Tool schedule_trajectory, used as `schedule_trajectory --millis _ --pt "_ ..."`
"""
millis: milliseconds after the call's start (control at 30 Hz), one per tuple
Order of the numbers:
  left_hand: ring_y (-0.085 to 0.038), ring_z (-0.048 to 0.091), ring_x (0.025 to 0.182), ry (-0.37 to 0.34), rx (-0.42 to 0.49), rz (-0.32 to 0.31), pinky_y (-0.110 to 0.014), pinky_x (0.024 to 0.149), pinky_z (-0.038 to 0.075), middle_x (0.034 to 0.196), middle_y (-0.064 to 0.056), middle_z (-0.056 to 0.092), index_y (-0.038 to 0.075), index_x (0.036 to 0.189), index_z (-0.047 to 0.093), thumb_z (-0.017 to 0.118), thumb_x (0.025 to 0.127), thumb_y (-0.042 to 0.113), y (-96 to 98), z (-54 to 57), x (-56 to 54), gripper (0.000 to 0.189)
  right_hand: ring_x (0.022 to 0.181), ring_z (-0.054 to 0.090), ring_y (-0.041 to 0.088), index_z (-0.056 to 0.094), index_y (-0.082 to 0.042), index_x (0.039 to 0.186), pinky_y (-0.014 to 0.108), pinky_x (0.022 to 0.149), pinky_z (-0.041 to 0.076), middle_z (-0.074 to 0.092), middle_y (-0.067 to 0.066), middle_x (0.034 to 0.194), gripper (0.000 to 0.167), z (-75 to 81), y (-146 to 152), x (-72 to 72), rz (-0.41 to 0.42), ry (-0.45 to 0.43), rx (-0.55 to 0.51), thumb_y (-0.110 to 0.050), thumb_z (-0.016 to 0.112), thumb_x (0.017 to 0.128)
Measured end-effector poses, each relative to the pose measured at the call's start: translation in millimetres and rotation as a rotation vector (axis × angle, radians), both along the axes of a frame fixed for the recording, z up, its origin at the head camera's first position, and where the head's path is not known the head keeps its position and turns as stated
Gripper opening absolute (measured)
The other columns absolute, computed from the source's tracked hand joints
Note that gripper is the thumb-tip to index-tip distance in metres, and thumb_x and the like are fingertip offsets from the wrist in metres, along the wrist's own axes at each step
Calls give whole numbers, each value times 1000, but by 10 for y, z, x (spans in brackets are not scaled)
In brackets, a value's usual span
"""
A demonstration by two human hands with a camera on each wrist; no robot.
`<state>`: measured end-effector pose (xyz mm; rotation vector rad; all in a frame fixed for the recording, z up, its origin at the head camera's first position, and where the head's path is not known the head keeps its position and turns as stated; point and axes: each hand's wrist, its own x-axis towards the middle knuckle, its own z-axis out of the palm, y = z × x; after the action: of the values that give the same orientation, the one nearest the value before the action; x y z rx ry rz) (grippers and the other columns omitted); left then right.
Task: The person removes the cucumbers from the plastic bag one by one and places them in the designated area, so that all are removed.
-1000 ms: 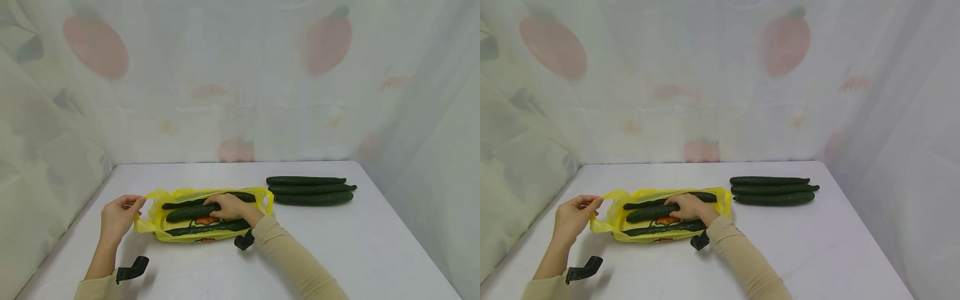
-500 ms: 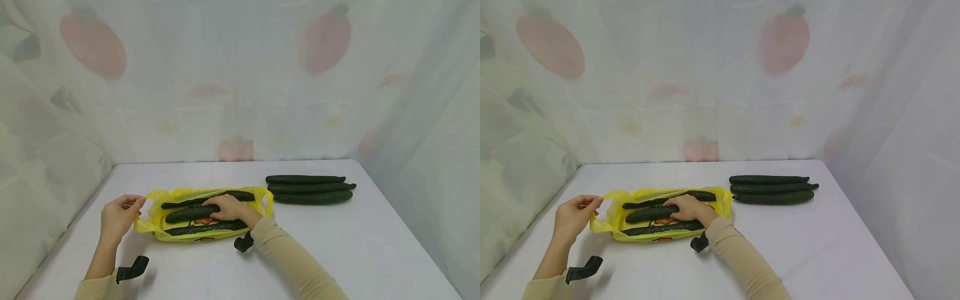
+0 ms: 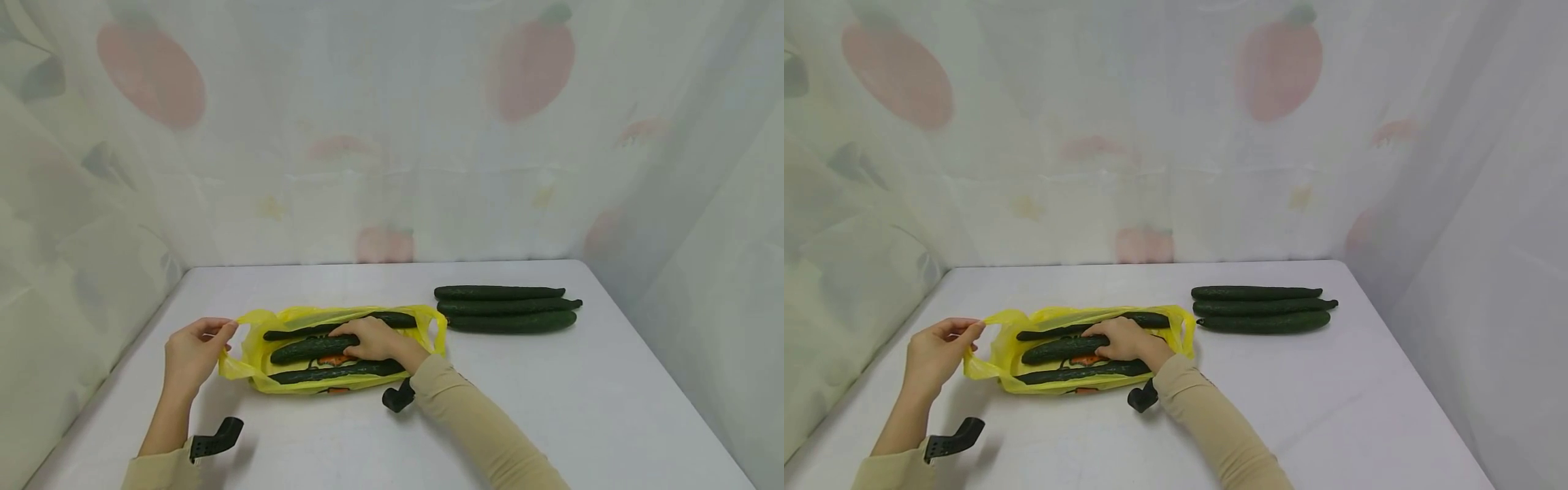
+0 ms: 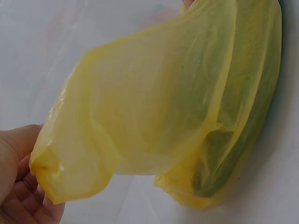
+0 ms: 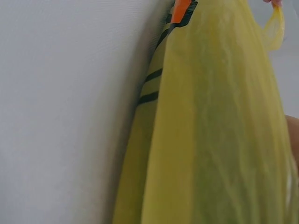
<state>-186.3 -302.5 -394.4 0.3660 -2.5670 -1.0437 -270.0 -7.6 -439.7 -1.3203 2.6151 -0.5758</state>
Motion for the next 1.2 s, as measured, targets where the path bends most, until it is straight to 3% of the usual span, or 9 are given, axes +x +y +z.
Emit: schedule_trajectory --millis 467,700,933,1067,1200 --pt "-1 57 59 -1 -1 0 -23 45 43 87 -11 68 8 99 68 59 87 44 -33 24 -6 39 39 28 4 50 -19 133 16 51 33 53 0 132 43 145 30 7 21 -13 -18 -19 58 91" --pt "-1 57 59 -17 8 7 -23 46 43 87 -9 67 8 101 67 59 86 45 -33 48 -9 41 45 36 3 50 -18 133 15 58 37 55 -1 129 43 245 60 25 55 41 -25 -19 58 91" --pt "-1 57 59 -16 14 8 -22 46 43 87 -9 67 8 100 68 59 86 45 -39 36 -15 41 45 35 4 49 -19 134 18 69 40 51 -2 134 44 360 101 73 55 20 -40 -20 58 91" --pt "-1 57 59 -5 7 12 -23 45 43 88 -10 68 8 99 68 59 87 43 -48 26 -10 39 48 37 5 49 -20 133 20 73 40 51 -2 133 44 429 128 102 43 6 -53 -21 59 91" --pt "0 57 58 0 2 17 -23 44 42 85 -10 68 8 99 68 59 86 43 -56 25 -6 39 64 50 4 50 -22 132 21 76 43 54 -2 131 44 482 150 123 36 20 -58 -20 60 90"
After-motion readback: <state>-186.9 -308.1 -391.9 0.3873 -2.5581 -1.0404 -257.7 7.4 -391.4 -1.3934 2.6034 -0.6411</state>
